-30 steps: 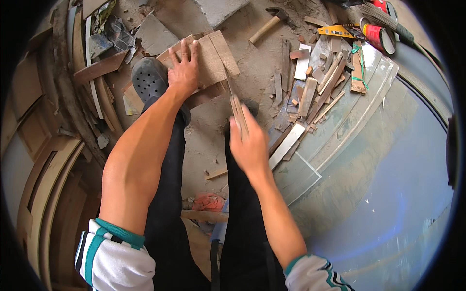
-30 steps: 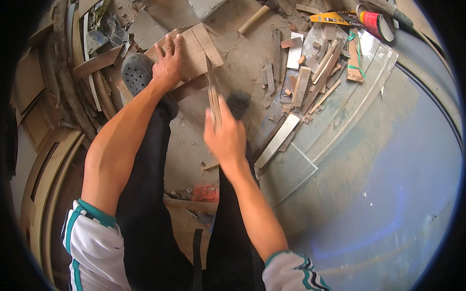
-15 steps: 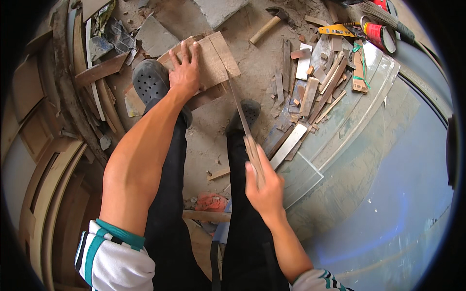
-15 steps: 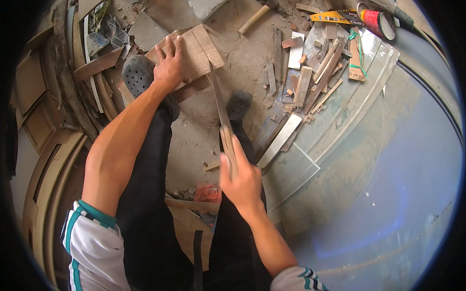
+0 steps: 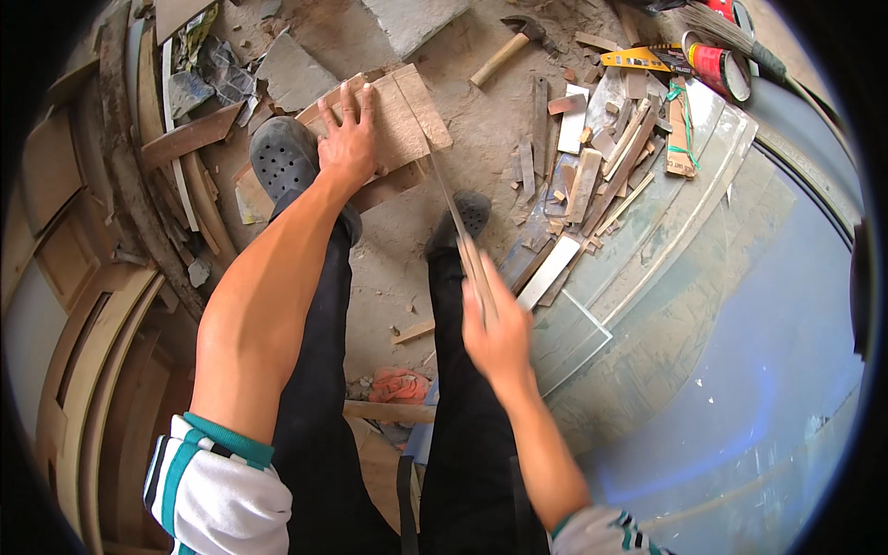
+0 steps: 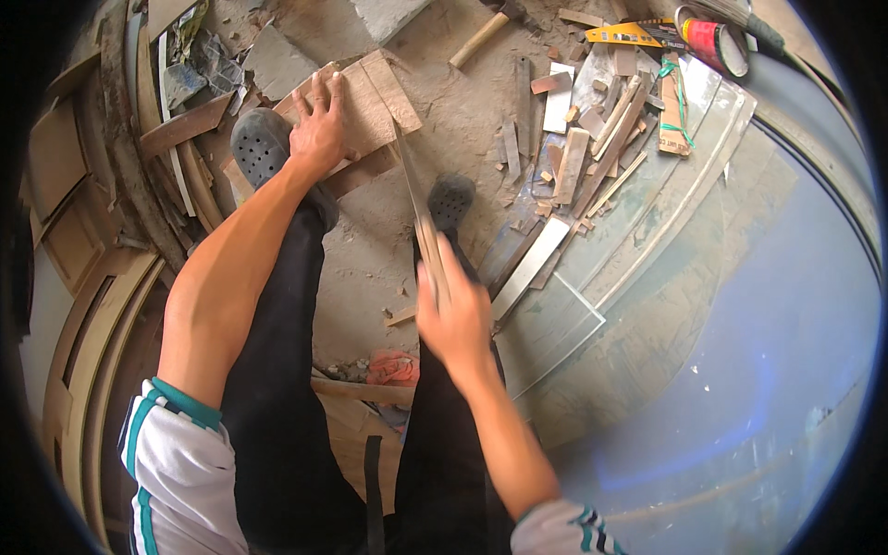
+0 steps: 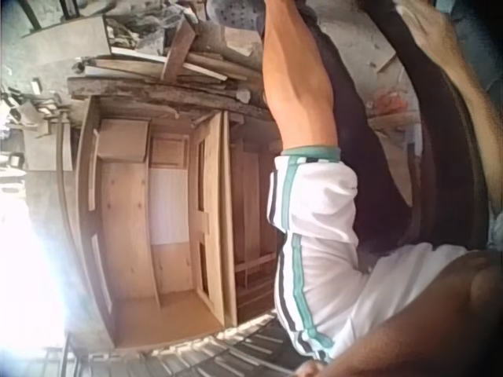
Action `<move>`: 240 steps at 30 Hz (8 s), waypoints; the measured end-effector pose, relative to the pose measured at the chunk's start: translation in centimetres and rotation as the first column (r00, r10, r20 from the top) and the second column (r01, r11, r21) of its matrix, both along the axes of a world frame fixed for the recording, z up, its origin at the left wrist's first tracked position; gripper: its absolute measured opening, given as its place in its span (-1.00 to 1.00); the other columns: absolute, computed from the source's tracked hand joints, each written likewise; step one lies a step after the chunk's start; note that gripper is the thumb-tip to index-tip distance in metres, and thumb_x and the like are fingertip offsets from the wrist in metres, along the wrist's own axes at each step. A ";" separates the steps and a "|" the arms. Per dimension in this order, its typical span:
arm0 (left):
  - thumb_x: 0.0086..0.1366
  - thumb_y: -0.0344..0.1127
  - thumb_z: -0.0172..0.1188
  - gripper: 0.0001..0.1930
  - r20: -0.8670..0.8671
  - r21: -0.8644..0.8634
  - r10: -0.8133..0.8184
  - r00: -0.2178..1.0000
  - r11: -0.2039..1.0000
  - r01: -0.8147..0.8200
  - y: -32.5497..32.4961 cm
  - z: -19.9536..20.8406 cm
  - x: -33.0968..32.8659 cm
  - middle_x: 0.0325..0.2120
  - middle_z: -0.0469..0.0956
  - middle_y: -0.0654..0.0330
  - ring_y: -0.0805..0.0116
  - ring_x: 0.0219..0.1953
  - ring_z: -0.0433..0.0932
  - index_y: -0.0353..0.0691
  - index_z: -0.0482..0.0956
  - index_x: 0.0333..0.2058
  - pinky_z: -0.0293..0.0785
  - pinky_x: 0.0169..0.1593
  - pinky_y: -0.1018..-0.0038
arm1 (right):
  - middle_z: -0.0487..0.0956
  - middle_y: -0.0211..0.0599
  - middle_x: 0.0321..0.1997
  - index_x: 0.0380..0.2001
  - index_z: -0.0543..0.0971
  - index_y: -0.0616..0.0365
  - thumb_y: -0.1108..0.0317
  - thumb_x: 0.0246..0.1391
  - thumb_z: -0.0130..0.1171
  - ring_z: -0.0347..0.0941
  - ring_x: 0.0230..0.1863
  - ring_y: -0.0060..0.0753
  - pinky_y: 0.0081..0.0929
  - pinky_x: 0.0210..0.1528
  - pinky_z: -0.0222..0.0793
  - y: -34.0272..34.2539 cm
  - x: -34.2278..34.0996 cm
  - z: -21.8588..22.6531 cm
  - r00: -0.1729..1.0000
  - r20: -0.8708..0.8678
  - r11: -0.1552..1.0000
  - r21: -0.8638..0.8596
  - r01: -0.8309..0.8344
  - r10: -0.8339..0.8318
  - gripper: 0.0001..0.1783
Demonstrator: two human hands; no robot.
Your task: The person sits on the floor and uses a hand saw to cut a small rectangular piece of wood held between their feet. They repeatedly saw along the same line, then flip the wood and continue sawing from the other side.
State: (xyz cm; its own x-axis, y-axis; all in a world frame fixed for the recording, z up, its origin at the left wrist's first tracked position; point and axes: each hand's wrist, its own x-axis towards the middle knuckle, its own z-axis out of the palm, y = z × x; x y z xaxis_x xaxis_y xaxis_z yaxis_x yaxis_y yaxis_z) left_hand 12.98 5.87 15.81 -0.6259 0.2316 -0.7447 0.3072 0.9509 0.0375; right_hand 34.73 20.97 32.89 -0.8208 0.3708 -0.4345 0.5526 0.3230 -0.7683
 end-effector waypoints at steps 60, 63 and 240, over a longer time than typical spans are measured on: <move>-0.15 -0.18 0.67 0.43 0.033 0.055 0.032 0.999 0.998 -0.034 -0.3 0.0 -0.1 0.53 -0.38 -0.02 -0.47 0.49 -0.29 0.08 -0.30 0.52 0.36 0.27 -0.23 | 0.65 0.10 0.00 0.19 0.47 0.38 0.38 0.25 0.16 0.63 -0.02 0.10 -0.24 -0.07 0.59 -1.0 -0.7 1.6 0.999 0.042 1.000 -0.004 0.005 -0.005 -0.52; -0.14 -0.19 0.66 0.42 0.020 0.060 0.031 0.999 0.998 -0.032 -0.2 0.0 -0.1 0.53 -0.37 -0.02 -0.48 0.48 -0.28 0.08 -0.29 0.52 0.36 0.27 -0.23 | 0.64 0.07 0.06 0.19 0.48 0.38 0.41 0.25 0.14 0.62 0.05 0.04 -0.31 -0.01 0.58 -0.4 0.5 2.9 0.998 0.068 0.999 -0.034 -0.004 0.006 -0.54; 0.25 0.38 0.24 -0.34 0.683 0.255 0.730 -0.015 -0.258 -0.932 -7.9 2.4 -14.4 -0.63 0.55 0.20 0.46 -0.62 0.50 -0.22 0.58 -0.55 0.46 -0.51 0.50 | 0.64 -0.13 -0.11 -0.10 0.61 0.45 0.22 0.14 0.40 0.50 -0.10 -0.37 -0.39 0.05 0.40 -0.5 -24.1 1.7 0.930 0.144 0.933 -0.082 0.351 -0.337 -0.54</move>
